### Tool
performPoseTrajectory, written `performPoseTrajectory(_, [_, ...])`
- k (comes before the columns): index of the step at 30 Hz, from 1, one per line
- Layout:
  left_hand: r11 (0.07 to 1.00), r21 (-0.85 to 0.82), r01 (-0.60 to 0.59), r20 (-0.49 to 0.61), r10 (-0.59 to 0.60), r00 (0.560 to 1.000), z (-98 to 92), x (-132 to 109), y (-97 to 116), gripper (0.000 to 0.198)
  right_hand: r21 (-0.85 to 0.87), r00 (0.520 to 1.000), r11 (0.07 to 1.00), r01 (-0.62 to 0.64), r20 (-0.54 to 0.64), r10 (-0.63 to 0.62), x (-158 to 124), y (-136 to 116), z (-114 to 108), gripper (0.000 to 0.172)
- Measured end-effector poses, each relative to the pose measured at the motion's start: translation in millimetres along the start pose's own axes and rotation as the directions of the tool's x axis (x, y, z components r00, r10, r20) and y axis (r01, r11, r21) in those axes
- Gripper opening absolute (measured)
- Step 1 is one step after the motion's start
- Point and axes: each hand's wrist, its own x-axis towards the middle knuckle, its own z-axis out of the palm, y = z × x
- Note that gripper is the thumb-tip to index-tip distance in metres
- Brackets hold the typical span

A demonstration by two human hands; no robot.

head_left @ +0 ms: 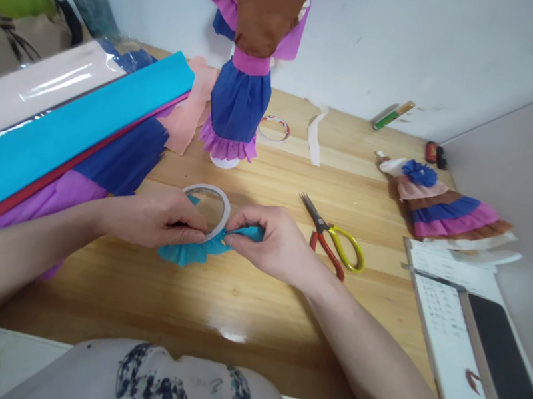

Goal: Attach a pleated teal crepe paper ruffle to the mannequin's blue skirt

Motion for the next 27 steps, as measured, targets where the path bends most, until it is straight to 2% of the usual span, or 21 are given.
performPoseTrajectory(7, [0.999,-0.042,-0.013,0.013,0.013,1.000,0.8,0,3,0.031,-0.017,0.999,1.000,0.000,-0.050,-0.001,3,0,2,0.011])
performPoseTrajectory(17, [0.994,-0.035,-0.105,0.008,0.106,0.994,9.7,0,2,0.033,0.071,0.999,0.997,-0.041,-0.006,0.042,11,14,2,0.024])
performPoseTrajectory(20, [0.993,-0.034,-0.110,0.000,0.110,0.994,12.7,2,0,0.032,0.045,1.000,0.999,-0.022,0.001,0.021,13,16,0,0.027])
performPoseTrajectory(24, [0.995,-0.051,-0.083,-0.037,0.081,0.996,11.6,4,-2,0.033,-0.042,1.000,0.999,0.030,-0.002,-0.030,10,11,-9,0.021])
performPoseTrajectory(27, [0.991,-0.127,-0.032,-0.010,0.031,0.999,8.3,3,-3,0.032,-0.077,0.998,0.995,0.059,0.027,-0.057,7,7,-17,0.014])
